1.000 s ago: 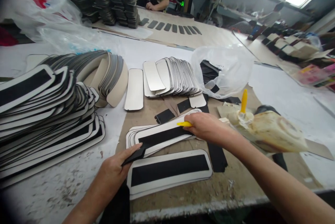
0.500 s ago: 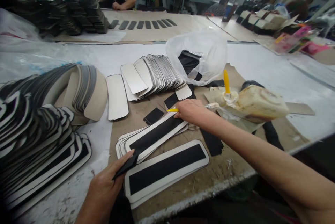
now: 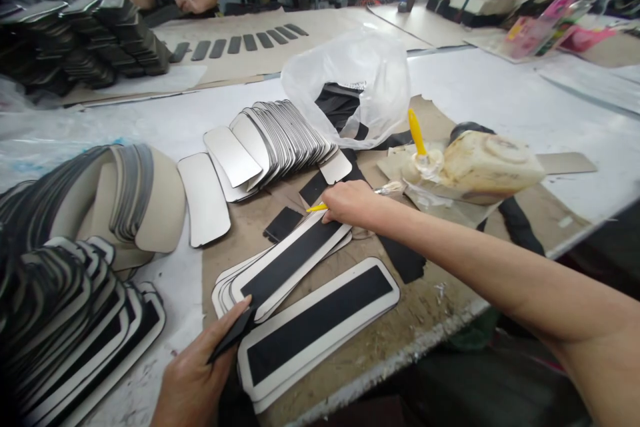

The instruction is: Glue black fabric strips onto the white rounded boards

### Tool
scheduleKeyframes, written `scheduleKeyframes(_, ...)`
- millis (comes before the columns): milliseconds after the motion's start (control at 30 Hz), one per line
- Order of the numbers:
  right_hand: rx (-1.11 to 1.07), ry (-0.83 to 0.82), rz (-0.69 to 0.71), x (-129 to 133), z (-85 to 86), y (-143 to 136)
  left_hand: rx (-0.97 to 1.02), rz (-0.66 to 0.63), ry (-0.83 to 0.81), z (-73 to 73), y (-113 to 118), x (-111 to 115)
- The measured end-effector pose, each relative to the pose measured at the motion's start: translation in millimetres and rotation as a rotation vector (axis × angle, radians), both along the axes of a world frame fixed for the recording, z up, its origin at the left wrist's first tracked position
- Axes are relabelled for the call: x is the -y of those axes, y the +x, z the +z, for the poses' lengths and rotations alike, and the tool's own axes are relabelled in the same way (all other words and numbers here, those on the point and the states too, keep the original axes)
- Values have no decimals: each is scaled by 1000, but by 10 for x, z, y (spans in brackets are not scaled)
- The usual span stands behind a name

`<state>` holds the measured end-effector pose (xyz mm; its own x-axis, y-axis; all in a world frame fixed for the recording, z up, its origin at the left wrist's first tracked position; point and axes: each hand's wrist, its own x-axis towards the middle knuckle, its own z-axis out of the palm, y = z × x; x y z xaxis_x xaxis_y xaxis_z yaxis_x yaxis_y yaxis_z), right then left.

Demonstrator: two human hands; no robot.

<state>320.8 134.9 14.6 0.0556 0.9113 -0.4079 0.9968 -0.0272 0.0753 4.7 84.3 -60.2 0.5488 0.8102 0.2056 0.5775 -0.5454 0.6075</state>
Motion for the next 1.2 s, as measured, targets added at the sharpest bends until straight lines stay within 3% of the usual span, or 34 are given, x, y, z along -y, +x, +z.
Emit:
scheduleKeyframes(167,47,71,-42,41,13,14,-73,-47,10,-10,-31,-8)
scheduleKeyframes(433,109,317,-194,271,221,268,-22,-9,138,-23,14,-10)
scheduleKeyframes(600,-56,341,-194,429,120,330,52,1,156,-42,34,-9)
scheduleKeyframes(833,-138,412,-191,542,-77,288,22,73,-67,-109,43,44)
scheduleKeyframes(967,-150,480,-300,532,-135,288,22,117,-250,-41,88,91)
scheduleKeyframes(1200,-363,455,-463,523,-4,283,103,170,-341,-34,104,92)
